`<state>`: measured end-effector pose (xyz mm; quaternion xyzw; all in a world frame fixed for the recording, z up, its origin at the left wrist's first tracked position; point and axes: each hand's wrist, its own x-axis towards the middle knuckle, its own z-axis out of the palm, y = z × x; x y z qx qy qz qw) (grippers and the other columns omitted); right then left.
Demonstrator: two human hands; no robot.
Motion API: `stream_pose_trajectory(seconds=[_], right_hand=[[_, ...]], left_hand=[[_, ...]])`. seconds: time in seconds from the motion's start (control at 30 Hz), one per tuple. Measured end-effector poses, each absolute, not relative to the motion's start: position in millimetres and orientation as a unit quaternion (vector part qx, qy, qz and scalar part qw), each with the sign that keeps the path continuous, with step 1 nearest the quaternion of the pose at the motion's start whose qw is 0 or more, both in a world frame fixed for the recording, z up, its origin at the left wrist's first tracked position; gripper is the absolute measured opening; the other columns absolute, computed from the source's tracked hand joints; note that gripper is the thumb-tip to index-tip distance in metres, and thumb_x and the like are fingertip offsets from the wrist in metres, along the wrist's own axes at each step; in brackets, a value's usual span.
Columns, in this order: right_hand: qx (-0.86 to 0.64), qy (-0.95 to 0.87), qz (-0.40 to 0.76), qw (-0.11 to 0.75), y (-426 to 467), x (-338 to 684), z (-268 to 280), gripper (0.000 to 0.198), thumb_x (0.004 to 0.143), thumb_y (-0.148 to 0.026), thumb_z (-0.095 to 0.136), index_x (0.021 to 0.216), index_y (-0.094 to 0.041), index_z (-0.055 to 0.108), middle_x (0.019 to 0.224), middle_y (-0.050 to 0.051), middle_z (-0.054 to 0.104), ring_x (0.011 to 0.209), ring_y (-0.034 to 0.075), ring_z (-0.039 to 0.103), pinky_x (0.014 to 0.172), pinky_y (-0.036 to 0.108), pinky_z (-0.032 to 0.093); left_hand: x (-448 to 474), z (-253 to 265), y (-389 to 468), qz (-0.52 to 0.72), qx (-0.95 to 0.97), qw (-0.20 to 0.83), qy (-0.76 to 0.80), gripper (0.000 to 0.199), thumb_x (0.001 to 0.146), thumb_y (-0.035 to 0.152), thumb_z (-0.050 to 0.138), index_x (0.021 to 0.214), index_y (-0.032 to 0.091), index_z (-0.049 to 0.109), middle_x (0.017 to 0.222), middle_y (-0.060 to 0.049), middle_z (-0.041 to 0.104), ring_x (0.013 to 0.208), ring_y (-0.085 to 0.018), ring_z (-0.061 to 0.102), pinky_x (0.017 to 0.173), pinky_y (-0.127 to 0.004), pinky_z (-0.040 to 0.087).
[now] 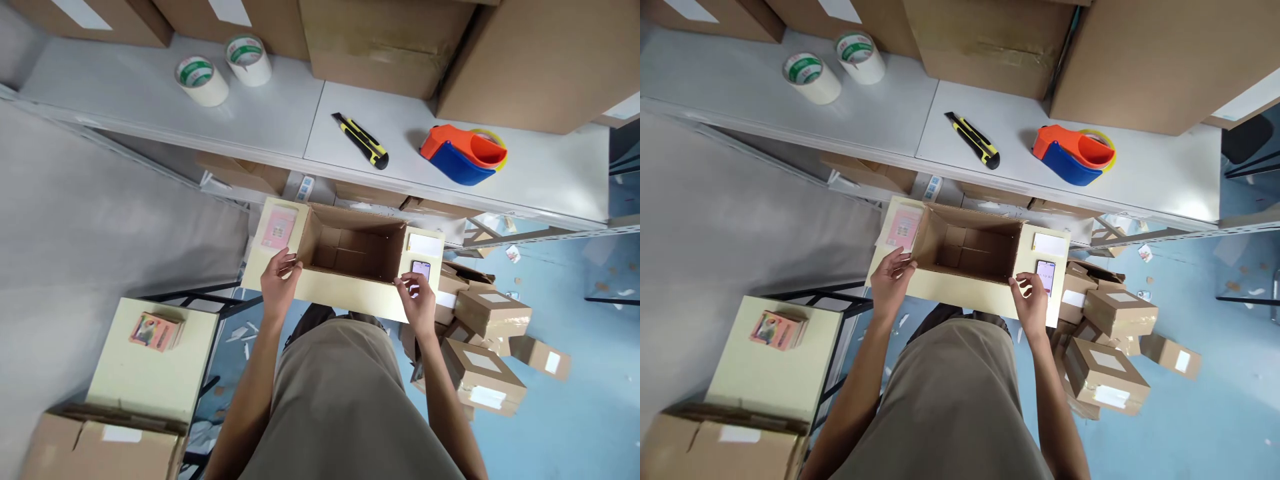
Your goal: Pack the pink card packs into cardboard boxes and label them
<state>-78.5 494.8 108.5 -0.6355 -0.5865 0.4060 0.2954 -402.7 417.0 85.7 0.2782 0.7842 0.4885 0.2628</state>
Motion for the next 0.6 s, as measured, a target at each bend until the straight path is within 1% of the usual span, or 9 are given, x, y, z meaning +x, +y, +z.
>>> stream_pose_trajectory(seconds=[0.13,0.23,0.3,0.37,0.47,0.6], right_hand=[[-0.655,-0.616,0.322,0.297,486.2,-106.1,131.3,0.033,0.100,-0.056,0.067,0.100,-0.023,0.070,0.091,0.007,0.074,0.074,0.021,0.064,0.069,0.036,0.052],[-0.638,-0.644,0.289,0.307,479.5,-146.7,155.2,0.028,0.103,-0.051,0.066,0.103,-0.023,0.071,0.093,0.007,0.074,0.076,0.021,0.065,0.067,0.035,0.053],[-0.623,-0.661,0.284,0.306,474.5,-183.4,170.2,0.025,0.105,-0.048,0.064,0.105,-0.024,0.071,0.096,0.007,0.074,0.079,0.021,0.066,0.067,0.035,0.054],[-0.603,-0.678,0.296,0.298,468.1,-226.1,181.7,0.022,0.107,-0.045,0.062,0.107,-0.025,0.071,0.099,0.008,0.075,0.081,0.022,0.067,0.069,0.036,0.056],[-0.558,-0.697,0.345,0.289,455.7,-295.6,188.2,0.018,0.109,-0.041,0.060,0.110,-0.026,0.071,0.102,0.007,0.076,0.081,0.021,0.069,0.071,0.036,0.060],[-0.487,-0.705,0.432,0.280,445.0,-384.5,166.8,0.017,0.109,-0.036,0.058,0.115,-0.027,0.071,0.106,0.007,0.077,0.092,0.020,0.075,0.077,0.033,0.064]], left_hand=[[-418.7,97.0,415.3,0.471,0.315,0.322,0.759,0.056,0.090,0.047,0.079,0.140,0.023,0.068,0.122,-0.009,0.079,0.106,-0.023,0.077,0.093,-0.037,0.065],[-436.3,98.9,411.0,0.472,0.333,0.364,0.731,0.050,0.095,0.051,0.073,0.136,0.023,0.070,0.122,-0.010,0.079,0.103,-0.022,0.077,0.090,-0.035,0.063],[-454.7,93.8,407.1,0.469,0.339,0.385,0.719,0.045,0.098,0.052,0.069,0.133,0.022,0.072,0.123,-0.011,0.080,0.105,-0.023,0.076,0.091,-0.035,0.062],[-479.6,83.2,402.9,0.455,0.339,0.399,0.720,0.044,0.101,0.052,0.066,0.132,0.022,0.072,0.126,-0.012,0.079,0.109,-0.024,0.075,0.093,-0.036,0.062],[-525.9,59.6,397.3,0.439,0.336,0.403,0.730,0.042,0.102,0.049,0.063,0.133,0.022,0.072,0.132,-0.012,0.078,0.112,-0.024,0.075,0.094,-0.037,0.062],[-588.0,22.4,396.1,0.437,0.333,0.382,0.743,0.035,0.101,0.042,0.062,0.128,0.021,0.072,0.132,-0.013,0.077,0.111,-0.024,0.076,0.094,-0.038,0.064]])
